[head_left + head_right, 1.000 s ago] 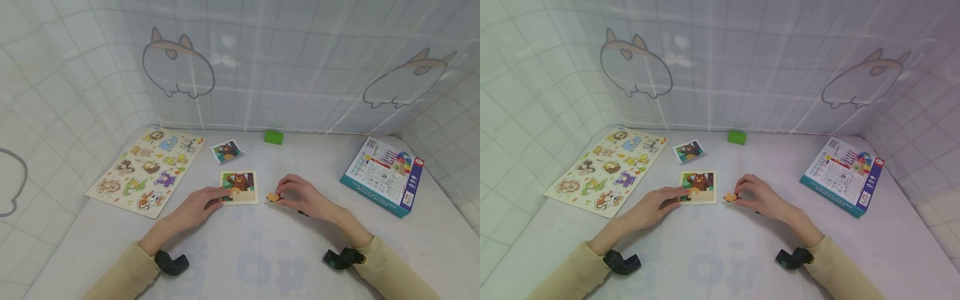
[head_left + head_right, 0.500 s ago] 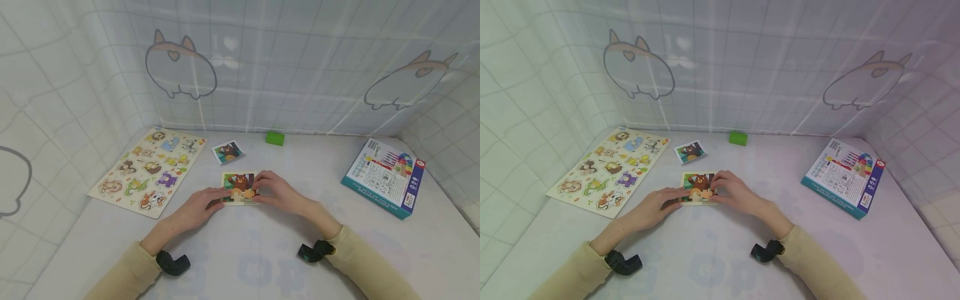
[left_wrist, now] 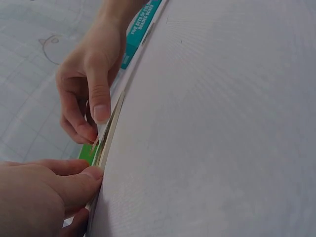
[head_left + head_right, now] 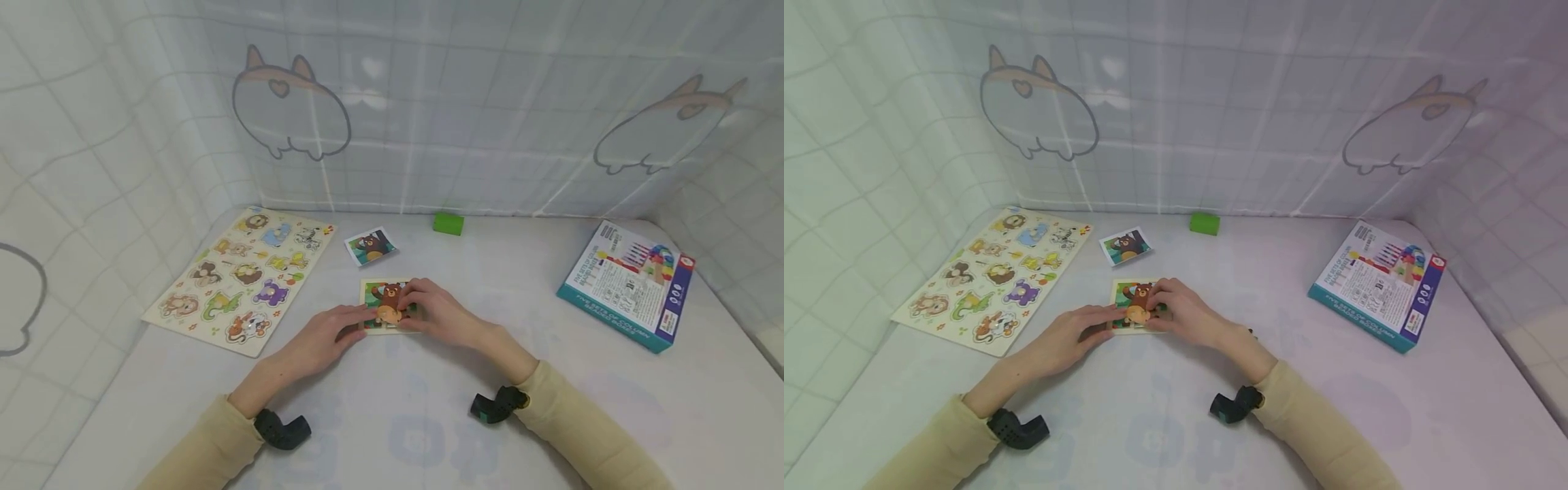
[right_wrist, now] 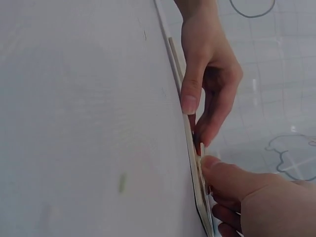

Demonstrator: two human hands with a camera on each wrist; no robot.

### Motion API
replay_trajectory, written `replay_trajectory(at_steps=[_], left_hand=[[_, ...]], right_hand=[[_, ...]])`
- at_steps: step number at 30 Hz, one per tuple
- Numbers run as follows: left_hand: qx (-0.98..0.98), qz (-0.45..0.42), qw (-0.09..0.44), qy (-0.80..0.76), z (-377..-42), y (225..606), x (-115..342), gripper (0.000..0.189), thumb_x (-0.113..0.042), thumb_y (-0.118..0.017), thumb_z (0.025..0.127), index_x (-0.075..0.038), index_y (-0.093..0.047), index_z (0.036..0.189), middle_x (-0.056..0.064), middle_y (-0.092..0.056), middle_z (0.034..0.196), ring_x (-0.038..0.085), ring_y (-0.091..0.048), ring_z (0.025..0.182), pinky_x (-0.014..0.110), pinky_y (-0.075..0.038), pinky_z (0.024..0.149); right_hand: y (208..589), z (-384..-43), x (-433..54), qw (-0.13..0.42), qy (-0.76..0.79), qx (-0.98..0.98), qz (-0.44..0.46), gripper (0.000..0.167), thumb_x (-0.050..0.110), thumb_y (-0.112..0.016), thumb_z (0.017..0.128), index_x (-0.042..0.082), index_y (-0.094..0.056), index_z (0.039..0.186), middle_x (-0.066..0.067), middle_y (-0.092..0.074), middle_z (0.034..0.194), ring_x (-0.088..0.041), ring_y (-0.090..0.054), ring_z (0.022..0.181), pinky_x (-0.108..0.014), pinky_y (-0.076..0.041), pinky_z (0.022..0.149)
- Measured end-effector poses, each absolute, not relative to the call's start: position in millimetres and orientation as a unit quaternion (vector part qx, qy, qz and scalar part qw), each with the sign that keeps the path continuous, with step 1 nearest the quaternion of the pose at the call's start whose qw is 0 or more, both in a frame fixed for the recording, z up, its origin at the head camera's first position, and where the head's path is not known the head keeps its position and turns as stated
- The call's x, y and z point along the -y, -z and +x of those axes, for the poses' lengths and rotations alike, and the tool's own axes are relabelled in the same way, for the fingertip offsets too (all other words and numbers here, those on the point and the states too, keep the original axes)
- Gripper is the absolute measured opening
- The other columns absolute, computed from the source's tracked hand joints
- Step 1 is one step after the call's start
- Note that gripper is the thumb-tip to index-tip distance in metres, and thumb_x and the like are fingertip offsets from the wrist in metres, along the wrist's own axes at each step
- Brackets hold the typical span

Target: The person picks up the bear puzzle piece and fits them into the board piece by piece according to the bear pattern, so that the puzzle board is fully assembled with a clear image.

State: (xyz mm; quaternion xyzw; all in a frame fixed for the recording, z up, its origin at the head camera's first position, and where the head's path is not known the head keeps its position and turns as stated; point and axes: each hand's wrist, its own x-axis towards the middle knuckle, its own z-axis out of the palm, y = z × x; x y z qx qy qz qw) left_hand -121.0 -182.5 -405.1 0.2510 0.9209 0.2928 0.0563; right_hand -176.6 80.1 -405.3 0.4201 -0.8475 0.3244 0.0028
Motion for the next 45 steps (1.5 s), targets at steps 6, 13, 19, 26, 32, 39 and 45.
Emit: replay_trajectory(at_steps=[6, 13, 19, 26, 32, 39, 45], left_hand=[[-0.922, 0.250, 0.053, -0.291, -120, 404, 183, 0.041, -0.023, -0.062, 0.100, -0.022, -0.059, 0.141, 0.007, -0.058, 0.143, 0.029, -0.052, 0.135, 0.052, -0.045, 0.110], [-0.923, 0.252, 0.052, -0.286, -121, 404, 182, 0.041, -0.023, -0.061, 0.101, -0.021, -0.058, 0.142, 0.007, -0.057, 0.144, 0.030, -0.051, 0.136, 0.051, -0.044, 0.111], [-0.926, 0.265, 0.048, -0.266, -121, 405, 182, 0.042, -0.023, -0.059, 0.102, -0.020, -0.056, 0.144, 0.009, -0.055, 0.145, 0.030, -0.051, 0.135, 0.050, -0.045, 0.110], [-0.925, 0.314, 0.024, -0.212, -120, 408, 181, 0.041, -0.014, -0.058, 0.102, -0.017, -0.058, 0.142, 0.003, -0.055, 0.141, 0.024, -0.050, 0.133, 0.044, -0.046, 0.110], [-0.931, 0.300, 0.035, -0.205, -118, 407, 179, 0.040, -0.015, -0.058, 0.102, -0.017, -0.058, 0.142, 0.000, -0.054, 0.142, 0.021, -0.048, 0.135, 0.041, -0.045, 0.112], [-0.937, 0.299, 0.034, -0.179, -117, 406, 177, 0.041, -0.015, -0.059, 0.102, -0.017, -0.057, 0.143, 0.000, -0.053, 0.141, 0.020, -0.049, 0.133, 0.039, -0.048, 0.109], [-0.937, 0.302, 0.042, -0.171, -115, 406, 175, 0.043, -0.018, -0.056, 0.104, -0.017, -0.053, 0.146, -0.001, -0.046, 0.152, 0.022, -0.043, 0.141, 0.041, -0.045, 0.112]], right_hand=[[410, -177, -77, 0.010, -0.329, 0.844, 0.423, 0.018, 0.022, -0.078, 0.088, 0.008, -0.071, 0.098, -0.004, -0.062, 0.113, -0.019, -0.055, 0.110, -0.037, -0.049, 0.099], [416, -178, -76, 0.025, -0.331, 0.844, 0.422, 0.018, 0.022, -0.078, 0.089, 0.009, -0.071, 0.100, -0.003, -0.062, 0.114, -0.018, -0.055, 0.109, -0.037, -0.049, 0.098], [417, -179, -76, 0.016, -0.330, 0.847, 0.416, 0.018, 0.023, -0.078, 0.089, 0.010, -0.072, 0.100, -0.002, -0.062, 0.114, -0.017, -0.054, 0.109, -0.037, -0.049, 0.099], [417, -178, -74, 0.025, -0.327, 0.847, 0.417, 0.018, 0.024, -0.077, 0.089, 0.010, -0.073, 0.100, -0.001, -0.062, 0.112, -0.017, -0.054, 0.107, -0.034, -0.050, 0.095], [417, -176, -71, 0.036, -0.335, 0.844, 0.418, 0.018, 0.023, -0.078, 0.089, 0.009, -0.073, 0.100, -0.001, -0.062, 0.111, -0.016, -0.054, 0.102, -0.032, -0.051, 0.089], [415, -175, -71, 0.033, -0.327, 0.855, 0.401, 0.019, 0.024, -0.079, 0.088, 0.010, -0.074, 0.099, 0.000, -0.063, 0.111, -0.016, -0.055, 0.103, -0.033, -0.052, 0.090], [415, -176, -74, 0.022, -0.331, 0.862, 0.383, 0.018, 0.025, -0.079, 0.087, 0.011, -0.076, 0.098, 0.000, -0.062, 0.108, -0.016, -0.055, 0.101, -0.034, -0.051, 0.089]])
